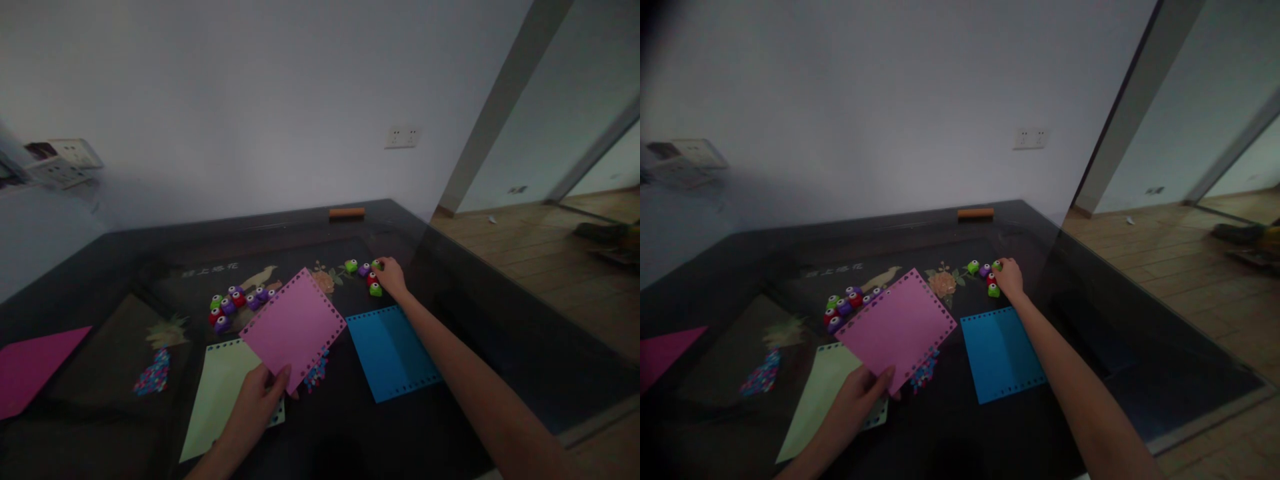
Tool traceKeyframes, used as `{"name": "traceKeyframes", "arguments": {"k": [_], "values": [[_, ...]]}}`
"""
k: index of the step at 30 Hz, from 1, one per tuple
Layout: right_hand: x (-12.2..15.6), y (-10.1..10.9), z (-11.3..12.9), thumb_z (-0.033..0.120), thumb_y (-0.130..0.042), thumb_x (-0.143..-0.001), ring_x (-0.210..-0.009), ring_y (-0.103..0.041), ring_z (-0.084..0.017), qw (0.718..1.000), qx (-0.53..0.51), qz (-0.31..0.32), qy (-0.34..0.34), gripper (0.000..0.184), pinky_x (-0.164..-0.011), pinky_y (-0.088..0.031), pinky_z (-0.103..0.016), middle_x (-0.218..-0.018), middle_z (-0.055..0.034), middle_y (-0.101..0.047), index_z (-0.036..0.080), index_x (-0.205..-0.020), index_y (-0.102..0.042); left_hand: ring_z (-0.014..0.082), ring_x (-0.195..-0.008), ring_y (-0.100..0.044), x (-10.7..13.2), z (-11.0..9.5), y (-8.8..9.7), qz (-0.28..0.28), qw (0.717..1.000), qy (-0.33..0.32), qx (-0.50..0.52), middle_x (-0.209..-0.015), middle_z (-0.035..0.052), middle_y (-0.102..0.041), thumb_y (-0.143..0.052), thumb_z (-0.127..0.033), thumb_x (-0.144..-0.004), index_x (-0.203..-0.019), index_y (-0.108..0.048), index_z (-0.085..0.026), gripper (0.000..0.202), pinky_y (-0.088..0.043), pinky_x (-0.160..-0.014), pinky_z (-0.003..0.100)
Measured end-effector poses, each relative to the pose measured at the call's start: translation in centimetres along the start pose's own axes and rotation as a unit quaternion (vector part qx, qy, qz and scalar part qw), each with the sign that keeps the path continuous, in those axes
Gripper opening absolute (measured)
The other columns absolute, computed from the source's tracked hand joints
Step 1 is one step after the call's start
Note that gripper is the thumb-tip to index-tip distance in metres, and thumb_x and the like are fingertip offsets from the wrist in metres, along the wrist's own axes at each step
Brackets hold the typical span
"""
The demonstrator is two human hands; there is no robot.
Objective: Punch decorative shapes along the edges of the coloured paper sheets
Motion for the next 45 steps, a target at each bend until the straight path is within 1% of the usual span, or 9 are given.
{"name": "traceKeyframes", "arguments": {"k": [14, 19, 24, 28, 31, 35, 38, 41, 45], "values": [[0.9, 1.0, 0.4, 0.025, -0.059, -0.079, -0.088, -0.061, -0.023, 1.000, 0.001, 0.003, 0.023, 0.024, -0.077, -0.044, -0.032, -0.098, -0.0129, -0.062, 0.014, -0.099, -0.066, 0.0211, -0.055, -0.060, 0.3, -0.2, -0.4, 0.026, 1.000, -0.007, -0.002, -0.058, 0.0078, -0.067, -0.049, -0.049, -0.081, -0.065, -0.059, -0.017, 0.037, -0.045, -0.054, 0.028], [1.5, 2.6, 0.7, 0.027, -0.058, -0.080, -0.089, -0.059, -0.026, 0.999, -0.030, -0.002, 0.044, 0.029, -0.077, -0.045, -0.037, -0.098, -0.0148, -0.061, 0.011, -0.103, -0.064, 0.0216, -0.055, -0.061, 0.4, -0.5, -0.4, 0.031, 0.999, 0.004, 0.012, -0.058, 0.0079, -0.068, -0.051, -0.049, -0.080, -0.068, -0.059, -0.016, 0.035, -0.046, -0.054, 0.029], [4.8, 5.6, 1.2, 0.028, -0.059, -0.078, -0.081, -0.060, -0.023, 0.992, -0.092, 0.010, 0.089, 0.026, -0.073, -0.047, -0.037, -0.093, -0.0117, -0.063, 0.013, -0.099, -0.065, 0.0189, -0.053, -0.061, 0.2, -1.1, -0.6, 0.051, 0.997, 0.009, 0.065, -0.056, 0.0047, -0.067, -0.054, -0.049, -0.079, -0.072, -0.059, -0.016, 0.034, -0.046, -0.054, 0.027], [9.1, 7.3, 2.3, 0.031, -0.056, -0.081, -0.077, -0.063, -0.020, 0.977, -0.153, 0.062, 0.131, 0.020, -0.069, -0.050, -0.034, -0.086, -0.0057, -0.067, 0.019, -0.092, -0.067, 0.0168, -0.050, -0.058, -0.2, -1.2, -1.0, 0.076, 0.993, 0.025, 0.083, -0.052, 0.0027, -0.065, -0.058, -0.048, -0.077, -0.071, -0.060, -0.016, 0.033, -0.044, -0.052, 0.026], [11.7, 7.5, 3.2, 0.034, -0.056, -0.081, -0.075, -0.065, -0.021, 0.952, -0.243, 0.142, 0.117, 0.020, -0.067, -0.051, -0.034, -0.084, -0.0051, -0.070, 0.020, -0.090, -0.068, 0.0168, -0.050, -0.059, -0.6, -2.0, -1.2, 0.094, 0.991, 0.024, 0.090, -0.054, 0.0024, -0.065, -0.059, -0.046, -0.077, -0.069, -0.061, -0.016, 0.031, -0.044, -0.052, 0.026], [13.1, 7.8, 4.0, 0.037, -0.059, -0.080, -0.071, -0.065, -0.020, 0.927, -0.308, 0.193, 0.096, 0.020, -0.065, -0.052, -0.033, -0.075, -0.0041, -0.070, 0.020, -0.083, -0.069, 0.0183, -0.057, -0.062, -1.3, -3.7, -1.9, 0.119, 0.988, 0.018, 0.092, -0.062, 0.0036, -0.068, -0.058, -0.045, -0.078, -0.071, -0.064, -0.016, 0.030, -0.047, -0.057, 0.027], [13.1, 8.0, 3.8, 0.041, -0.056, -0.084, -0.070, -0.065, -0.018, 0.912, -0.350, 0.202, 0.073, 0.026, -0.065, -0.052, -0.031, -0.074, -0.0044, -0.070, 0.019, -0.083, -0.071, 0.0174, -0.057, -0.061, -2.3, -5.0, -3.0, 0.128, 0.988, 0.004, 0.081, -0.065, 0.0034, -0.069, -0.058, -0.042, -0.078, -0.076, -0.065, -0.015, 0.028, -0.045, -0.054, 0.026], [12.8, 7.9, 2.8, 0.045, -0.054, -0.085, -0.073, -0.066, -0.018, 0.887, -0.421, 0.187, 0.033, 0.031, -0.069, -0.053, -0.032, -0.081, -0.0052, -0.071, 0.019, -0.089, -0.070, 0.0178, -0.058, -0.063, -3.2, -6.0, -5.0, 0.168, 0.982, 0.001, 0.087, -0.070, 0.0054, -0.070, -0.058, -0.039, -0.079, -0.083, -0.067, -0.013, 0.028, -0.046, -0.055, 0.026], [12.6, 7.1, 0.9, 0.042, -0.065, -0.078, -0.073, -0.066, -0.018, 0.872, -0.456, 0.174, -0.035, 0.028, -0.068, -0.054, -0.033, -0.083, -0.0043, -0.072, 0.021, -0.095, -0.068, 0.0179, -0.058, -0.064, -3.8, -6.2, -7.2, 0.205, 0.973, 0.014, 0.102, -0.073, 0.0064, -0.071, -0.057, -0.040, -0.080, -0.089, -0.067, -0.013, 0.031, -0.048, -0.058, 0.027]]}}
Point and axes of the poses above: each hand's wrist, its own x-axis away from the middle knuckle, its own y-axis out of the back of the hand, z = x × y, the point moved 7 cm from there along -x, towards the middle knuckle
